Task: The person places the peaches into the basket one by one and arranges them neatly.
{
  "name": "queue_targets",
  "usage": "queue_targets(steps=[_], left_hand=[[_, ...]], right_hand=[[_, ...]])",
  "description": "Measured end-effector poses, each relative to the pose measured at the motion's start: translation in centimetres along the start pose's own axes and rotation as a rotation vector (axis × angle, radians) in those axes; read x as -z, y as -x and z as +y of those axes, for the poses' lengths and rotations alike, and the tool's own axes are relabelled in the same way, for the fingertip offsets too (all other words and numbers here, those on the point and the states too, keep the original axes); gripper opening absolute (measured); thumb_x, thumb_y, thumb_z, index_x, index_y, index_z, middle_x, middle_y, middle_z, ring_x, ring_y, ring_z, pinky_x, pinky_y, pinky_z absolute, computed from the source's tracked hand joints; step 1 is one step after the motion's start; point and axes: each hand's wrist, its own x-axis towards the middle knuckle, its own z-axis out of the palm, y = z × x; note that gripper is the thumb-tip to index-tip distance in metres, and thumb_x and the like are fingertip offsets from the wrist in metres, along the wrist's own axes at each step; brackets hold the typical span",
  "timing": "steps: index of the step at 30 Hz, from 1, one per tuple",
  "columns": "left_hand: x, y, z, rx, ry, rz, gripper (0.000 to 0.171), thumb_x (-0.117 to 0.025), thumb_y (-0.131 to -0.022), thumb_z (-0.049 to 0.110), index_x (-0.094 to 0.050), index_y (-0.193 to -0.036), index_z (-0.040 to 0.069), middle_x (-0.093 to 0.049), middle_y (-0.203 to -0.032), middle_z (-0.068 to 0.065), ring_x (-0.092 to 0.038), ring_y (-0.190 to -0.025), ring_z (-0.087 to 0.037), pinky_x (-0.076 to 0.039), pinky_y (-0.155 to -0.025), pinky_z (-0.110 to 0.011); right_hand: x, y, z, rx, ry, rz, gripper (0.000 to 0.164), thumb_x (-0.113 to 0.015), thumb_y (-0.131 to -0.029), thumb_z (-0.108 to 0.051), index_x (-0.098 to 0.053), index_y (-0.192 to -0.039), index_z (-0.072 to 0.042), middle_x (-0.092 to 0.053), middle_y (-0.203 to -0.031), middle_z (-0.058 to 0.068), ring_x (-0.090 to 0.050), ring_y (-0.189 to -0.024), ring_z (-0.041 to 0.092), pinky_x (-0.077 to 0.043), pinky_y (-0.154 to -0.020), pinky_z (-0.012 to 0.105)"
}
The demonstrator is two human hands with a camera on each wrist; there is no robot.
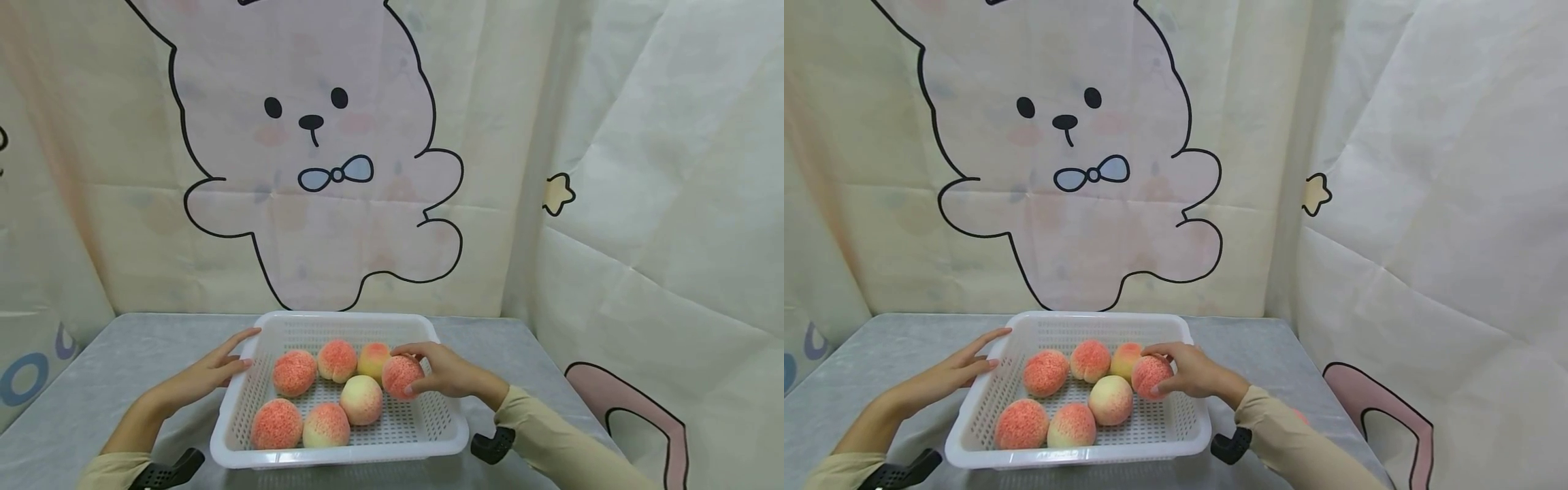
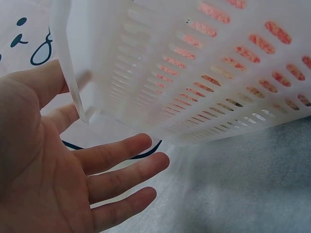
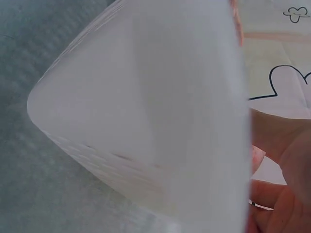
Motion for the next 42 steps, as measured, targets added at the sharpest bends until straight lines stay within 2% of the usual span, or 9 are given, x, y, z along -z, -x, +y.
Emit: queue_targets(steps=[6, 11, 20, 28, 36, 42], left_hand=[[0.1, 0.0, 0.1, -0.001, -0.006, -0.001, 0.069, -0.044, -0.108, 0.036, -0.005, -0.163, 0.022, -0.035, -0.157, -0.031, -0.056, -0.129, -0.038, -0.052, -0.095, -0.059], [0.1, 0.0, 0.1, -0.002, -0.005, 0.001, 0.069, -0.045, -0.108, 0.036, -0.005, -0.163, 0.022, -0.036, -0.157, -0.031, -0.057, -0.129, -0.038, -0.052, -0.095, -0.059], [0.0, 0.0, 0.1, -0.003, -0.006, 0.001, 0.07, -0.044, -0.108, 0.036, -0.005, -0.163, 0.022, -0.036, -0.157, -0.031, -0.057, -0.128, -0.037, -0.052, -0.095, -0.058], [0.0, 0.1, 0.1, 0.001, -0.009, -0.001, 0.069, -0.044, -0.108, 0.037, -0.005, -0.163, 0.023, -0.037, -0.156, -0.03, -0.057, -0.128, -0.037, -0.052, -0.095, -0.058], [0.0, 0.0, 0.3, 0.005, -0.002, 0.002, 0.069, -0.044, -0.108, 0.038, -0.006, -0.163, 0.023, -0.031, -0.159, -0.03, -0.057, -0.129, -0.037, -0.052, -0.095, -0.058], [0.0, 0.0, 0.4, 0.018, -0.003, 0.0, 0.069, -0.044, -0.108, 0.038, -0.005, -0.163, 0.023, -0.033, -0.159, -0.03, -0.056, -0.13, -0.037, -0.052, -0.095, -0.059]], right_hand=[[-0.5, 0.2, -0.4, -0.018, 0.164, 0.018, 0.06, -0.087, -0.078, -0.016, -0.064, -0.133, -0.013, -0.068, -0.132, 0.0, -0.059, -0.113, 0.02, -0.032, -0.096, 0.053], [-0.7, 0.2, -0.5, -0.015, 0.2, 0.012, 0.058, -0.087, -0.077, -0.014, -0.066, -0.13, -0.013, -0.07, -0.128, 0.0, -0.06, -0.111, 0.02, -0.032, -0.095, 0.052], [-0.7, 0.1, -0.5, -0.027, 0.226, -0.023, 0.06, -0.089, -0.074, -0.016, -0.067, -0.129, -0.016, -0.072, -0.125, -0.003, -0.064, -0.114, 0.017, -0.03, -0.101, 0.057], [-0.6, 0.2, -0.4, 0.003, 0.249, -0.035, 0.058, -0.089, -0.073, -0.015, -0.068, -0.127, -0.016, -0.073, -0.12, -0.003, -0.064, -0.113, 0.018, -0.03, -0.099, 0.054], [-0.2, 0.2, -0.2, 0.006, 0.228, -0.049, 0.052, -0.082, -0.081, -0.009, -0.065, -0.13, -0.009, -0.072, -0.122, 0.005, -0.063, -0.114, 0.026, -0.032, -0.098, 0.052], [0.3, 0.2, 0.1, -0.003, 0.174, -0.076, 0.051, -0.079, -0.088, -0.022, -0.063, -0.134, -0.01, -0.069, -0.127, 0.006, -0.06, -0.114, 0.026, -0.032, -0.096, 0.047]])
